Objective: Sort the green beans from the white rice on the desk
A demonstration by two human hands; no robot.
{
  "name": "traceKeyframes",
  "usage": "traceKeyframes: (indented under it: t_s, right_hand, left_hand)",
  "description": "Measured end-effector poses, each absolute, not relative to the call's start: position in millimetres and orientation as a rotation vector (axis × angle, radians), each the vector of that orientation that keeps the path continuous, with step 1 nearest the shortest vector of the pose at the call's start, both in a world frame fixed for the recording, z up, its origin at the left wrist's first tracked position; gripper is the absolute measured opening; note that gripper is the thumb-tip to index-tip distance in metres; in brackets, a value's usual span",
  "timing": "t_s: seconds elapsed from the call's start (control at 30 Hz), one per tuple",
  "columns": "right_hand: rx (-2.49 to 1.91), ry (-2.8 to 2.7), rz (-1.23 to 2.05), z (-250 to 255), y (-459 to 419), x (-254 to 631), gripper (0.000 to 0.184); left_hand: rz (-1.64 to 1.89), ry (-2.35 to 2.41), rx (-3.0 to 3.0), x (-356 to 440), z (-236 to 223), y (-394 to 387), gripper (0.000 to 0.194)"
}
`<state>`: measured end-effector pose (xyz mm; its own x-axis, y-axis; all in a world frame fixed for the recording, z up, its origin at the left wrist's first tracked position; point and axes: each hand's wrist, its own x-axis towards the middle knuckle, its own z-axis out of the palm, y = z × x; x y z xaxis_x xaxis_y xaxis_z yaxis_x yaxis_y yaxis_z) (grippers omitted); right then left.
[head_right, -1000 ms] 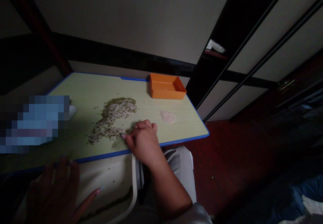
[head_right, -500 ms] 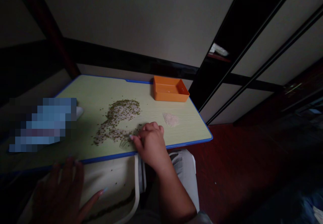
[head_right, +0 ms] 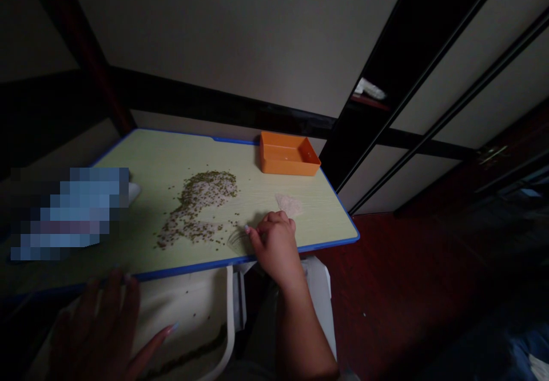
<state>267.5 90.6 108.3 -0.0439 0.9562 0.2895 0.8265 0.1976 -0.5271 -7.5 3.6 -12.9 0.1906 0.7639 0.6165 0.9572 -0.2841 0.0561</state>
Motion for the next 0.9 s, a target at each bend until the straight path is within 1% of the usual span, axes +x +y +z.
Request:
traceKeyframes:
  t_s: [0.13, 0.37, 0.57, 0.9]
  right_hand:
    - [-1.686, -1.909, 0.271, 107, 93, 262, 0.031]
    - [-1.661, -1.929, 0.358, 108, 91, 258, 0.03]
    - [-1.656, -1.929, 0.378, 108, 91, 253, 0.03]
    - [-1.73, -1.915, 0.235, 105, 93, 258, 0.031]
  left_hand:
    - [-0.771, -1.611, -2.135, -9, -14, 6, 0.093]
    - [-0.731, -1.627, -2.148, -10, -13, 3, 0.092]
    - [-0.775, -1.614, -2.152, -10, -12, 3, 0.091]
    - [-0.736, -1.611, -2.149, -9, -12, 4, 0.092]
